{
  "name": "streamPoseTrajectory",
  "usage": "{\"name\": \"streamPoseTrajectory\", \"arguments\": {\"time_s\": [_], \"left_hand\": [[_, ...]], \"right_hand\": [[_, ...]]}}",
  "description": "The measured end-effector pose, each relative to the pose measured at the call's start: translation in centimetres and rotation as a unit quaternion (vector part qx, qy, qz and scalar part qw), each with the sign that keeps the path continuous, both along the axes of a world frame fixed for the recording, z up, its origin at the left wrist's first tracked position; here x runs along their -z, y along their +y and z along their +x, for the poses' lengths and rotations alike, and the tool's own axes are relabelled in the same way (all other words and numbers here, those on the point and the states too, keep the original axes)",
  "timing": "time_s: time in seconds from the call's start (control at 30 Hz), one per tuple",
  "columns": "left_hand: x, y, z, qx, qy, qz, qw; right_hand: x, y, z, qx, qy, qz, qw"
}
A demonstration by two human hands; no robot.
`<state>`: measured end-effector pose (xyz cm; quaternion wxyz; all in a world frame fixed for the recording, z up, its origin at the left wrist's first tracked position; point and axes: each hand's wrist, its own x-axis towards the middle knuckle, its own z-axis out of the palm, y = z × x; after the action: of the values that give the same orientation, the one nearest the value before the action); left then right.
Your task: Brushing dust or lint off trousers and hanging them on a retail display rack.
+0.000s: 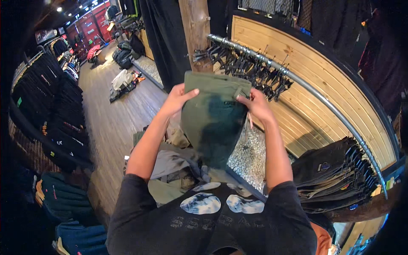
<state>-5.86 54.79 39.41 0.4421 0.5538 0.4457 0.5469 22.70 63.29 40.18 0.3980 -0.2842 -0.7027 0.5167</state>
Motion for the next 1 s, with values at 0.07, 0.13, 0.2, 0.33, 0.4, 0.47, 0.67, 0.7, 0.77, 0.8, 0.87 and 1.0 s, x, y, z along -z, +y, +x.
{"name": "streamPoseTrajectory", "arguments": {"time_s": [0.07,0.13,0.2,0.33,0.4,0.47,0.67,0.7,0.77,0.8,0.87,1.0], "left_hand": [[-1.2,0.5,0.8,0.026,-0.006,-0.002,1.0],[-1.3,1.2,0.5,0.053,-0.013,-0.006,0.998],[-0.8,1.6,-0.4,0.12,0.117,-0.045,0.985],[-0.9,2.3,-0.7,0.137,-0.072,-0.114,0.981],[0.1,2.6,-1.5,0.105,0.029,-0.103,0.989],[1.2,2.9,-2.2,0.096,0.038,-0.073,0.992],[0.8,0.6,-0.2,0.141,0.248,0.0,0.959],[0.9,-0.3,-0.4,0.141,0.244,-0.002,0.959],[0.8,-1.6,-1.3,0.163,0.339,0.049,0.925],[0.9,-2.0,-1.5,0.161,0.339,0.049,0.926],[1.6,-2.2,-2.0,0.106,0.333,0.009,0.937],[1.5,-5.7,-3.8,0.05,0.267,0.026,0.962]], "right_hand": [[-1.1,0.9,0.8,0.013,-0.107,0.089,0.99],[-0.6,2.6,0.7,-0.016,-0.066,0.077,0.995],[-3.4,1.5,0.0,0.056,-0.128,0.003,0.99],[0.6,3.3,0.6,0.018,-0.074,0.051,0.996],[-0.7,1.4,-0.1,0.081,-0.195,0.022,0.977],[-1.0,-0.2,0.0,0.005,-0.134,0.064,0.989],[3.7,0.1,2.1,0.093,-0.177,0.074,0.977],[4.1,-0.5,3.1,0.041,-0.195,0.051,0.979],[4.1,-2.5,3.7,-0.026,-0.228,0.051,0.972],[3.6,-3.0,3.3,-0.027,-0.228,0.052,0.972],[2.6,-3.8,1.8,0.115,-0.335,0.171,0.92],[1.2,-12.0,-1.4,0.045,-0.238,0.325,0.914]]}}
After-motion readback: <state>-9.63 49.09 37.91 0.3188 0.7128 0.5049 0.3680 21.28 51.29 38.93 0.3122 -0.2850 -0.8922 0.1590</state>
